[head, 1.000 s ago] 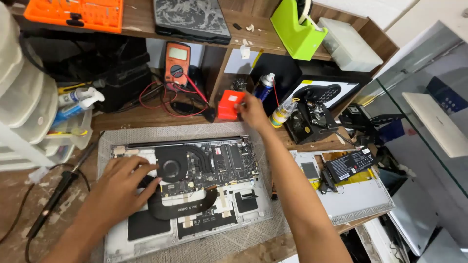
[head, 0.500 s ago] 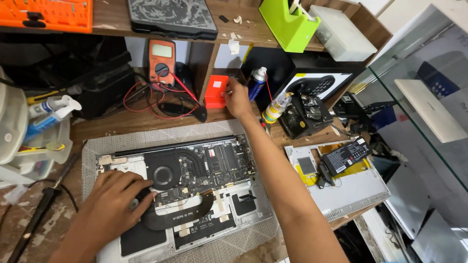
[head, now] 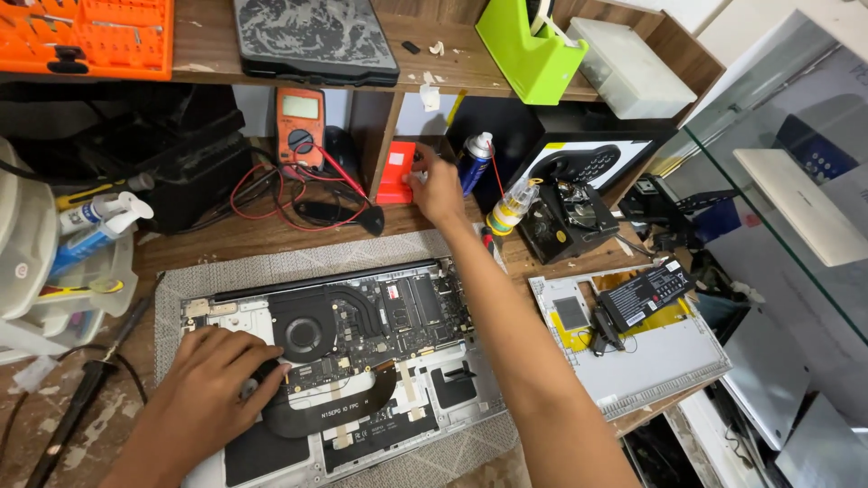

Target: Disassembling internal components of a laptop on a repair bench, including removing screws and disconnecting cables.

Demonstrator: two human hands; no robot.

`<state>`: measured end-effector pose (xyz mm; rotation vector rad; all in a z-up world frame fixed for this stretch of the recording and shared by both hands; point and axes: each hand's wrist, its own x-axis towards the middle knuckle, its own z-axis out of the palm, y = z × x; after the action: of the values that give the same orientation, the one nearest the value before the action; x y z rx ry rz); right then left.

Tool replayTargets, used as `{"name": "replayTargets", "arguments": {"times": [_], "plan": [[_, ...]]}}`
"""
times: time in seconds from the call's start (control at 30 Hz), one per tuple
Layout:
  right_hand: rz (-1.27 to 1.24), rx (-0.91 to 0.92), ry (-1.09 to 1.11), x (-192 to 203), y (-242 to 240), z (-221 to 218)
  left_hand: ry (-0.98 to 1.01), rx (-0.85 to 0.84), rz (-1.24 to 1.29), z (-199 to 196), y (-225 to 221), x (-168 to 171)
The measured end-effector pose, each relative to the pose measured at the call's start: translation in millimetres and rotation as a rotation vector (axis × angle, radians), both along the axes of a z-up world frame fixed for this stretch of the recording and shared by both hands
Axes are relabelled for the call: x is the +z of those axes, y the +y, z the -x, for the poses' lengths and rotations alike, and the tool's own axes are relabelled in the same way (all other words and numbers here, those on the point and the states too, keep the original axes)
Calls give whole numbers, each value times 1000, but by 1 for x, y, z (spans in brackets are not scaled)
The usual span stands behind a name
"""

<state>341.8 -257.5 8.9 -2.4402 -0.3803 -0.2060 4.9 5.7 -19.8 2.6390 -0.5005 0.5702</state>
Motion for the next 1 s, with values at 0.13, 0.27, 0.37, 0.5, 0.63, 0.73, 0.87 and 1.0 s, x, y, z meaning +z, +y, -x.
{"name": "replayTargets", "arguments": {"times": [0.13, 0.27, 0.37, 0.5, 0.63, 0.73, 0.87, 1.0], "plan": [[-65, 21, -119, 7, -1, 22, -38, -22, 41, -3, 1, -1], [69, 56, -8, 0, -5, 32, -36, -14, 47, -3, 0, -2], [110, 67, -48, -10, -9, 31, -56, -25, 45, -3, -1, 2], [132, 42, -91, -16, -5, 28, -75, -20, 49, -2, -3, 11], [116, 72, -56, -12, -8, 32, -35, -15, 39, -2, -3, 9], [270, 111, -119, 5, -10, 52, -17, -25, 32, 0, -6, 19], [150, 372, -254, 46, -19, 104, -103, -89, 64, 4, -18, 23], [-131, 798, -46, 66, -32, 164, -46, -178, 9, 9, -28, 22]]}}
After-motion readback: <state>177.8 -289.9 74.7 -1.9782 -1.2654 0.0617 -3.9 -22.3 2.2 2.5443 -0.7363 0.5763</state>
